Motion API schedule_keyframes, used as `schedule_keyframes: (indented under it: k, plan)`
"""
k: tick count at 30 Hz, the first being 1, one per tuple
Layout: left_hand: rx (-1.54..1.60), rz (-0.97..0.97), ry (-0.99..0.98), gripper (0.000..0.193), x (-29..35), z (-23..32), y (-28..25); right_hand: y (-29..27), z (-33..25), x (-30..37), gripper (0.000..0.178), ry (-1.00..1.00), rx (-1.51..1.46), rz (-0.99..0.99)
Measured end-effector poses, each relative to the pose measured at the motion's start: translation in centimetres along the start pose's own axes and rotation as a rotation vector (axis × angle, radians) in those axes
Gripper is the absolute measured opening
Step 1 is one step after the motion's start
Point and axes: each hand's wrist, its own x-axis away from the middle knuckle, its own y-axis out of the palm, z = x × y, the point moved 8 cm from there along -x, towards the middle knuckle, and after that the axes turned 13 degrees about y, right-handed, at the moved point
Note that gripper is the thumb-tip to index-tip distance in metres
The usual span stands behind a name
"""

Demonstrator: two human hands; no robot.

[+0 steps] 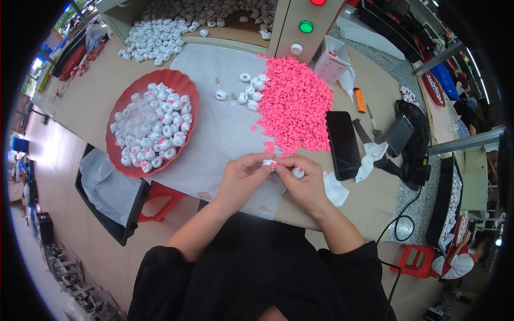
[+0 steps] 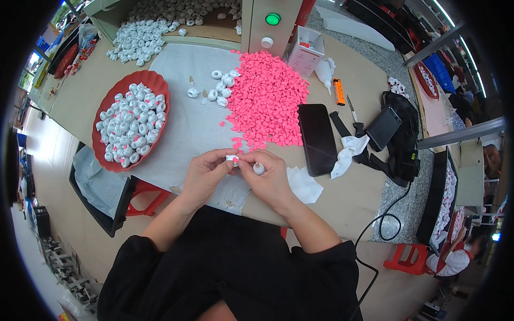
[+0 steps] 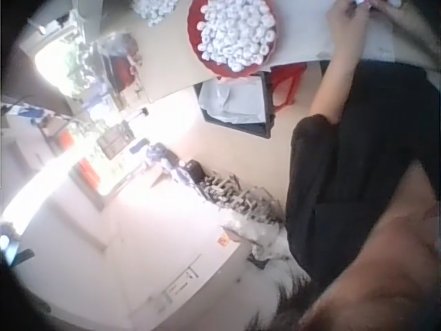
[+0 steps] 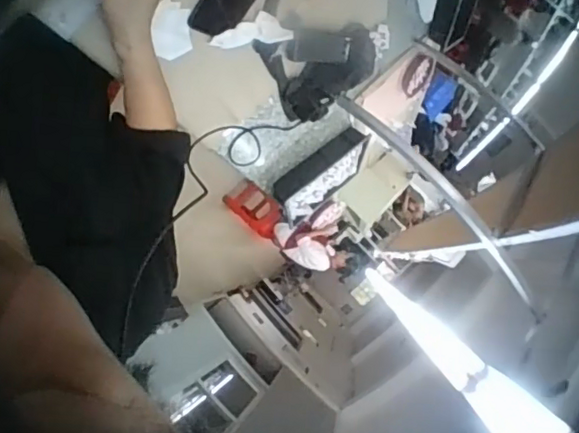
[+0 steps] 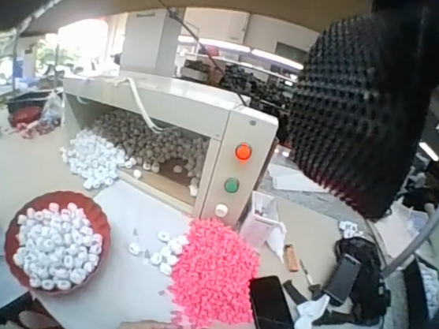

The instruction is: The person sits at a workbench and repeatedly picks up small white plastic components. They apply a small amount of adhesive from a tube to the components and then attach a pink plastic piece to each one. The finished items are placed into a red bowl on the table.

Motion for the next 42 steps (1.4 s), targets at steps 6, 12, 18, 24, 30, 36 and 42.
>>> schedule_keyframes:
  k: [6,12,18,24,30,36,42]
  plan:
    - [0.058,0.021,-0.027,0.023,0.0,-0.3,0.1,0.3,-1.0,0.6,0.008,-0.159,0.090,0.056]
    - [0.071,0.034,-0.048,0.023,0.0,-0.5,0.1,0.3,-0.6,0.6,0.010,-0.187,0.114,0.078]
    - [0.072,0.043,-0.057,0.023,0.0,-0.5,0.1,0.3,-0.4,0.6,0.011,-0.176,0.109,0.079]
    - [0.094,0.046,-0.044,0.024,0.0,-0.5,0.2,0.3,-0.3,0.6,0.012,-0.184,0.109,0.093]
    - [0.081,0.038,-0.062,0.022,-0.2,-0.5,0.0,0.3,0.8,0.2,0.010,-0.011,-0.095,0.069]
    - [0.099,0.017,-0.090,0.023,-0.2,0.0,0.4,0.3,2.0,-0.4,0.013,0.305,-0.382,-0.056]
    - [0.093,0.031,-0.099,0.024,-0.2,-0.4,0.4,0.2,2.2,-0.5,0.013,0.313,-0.426,-0.087]
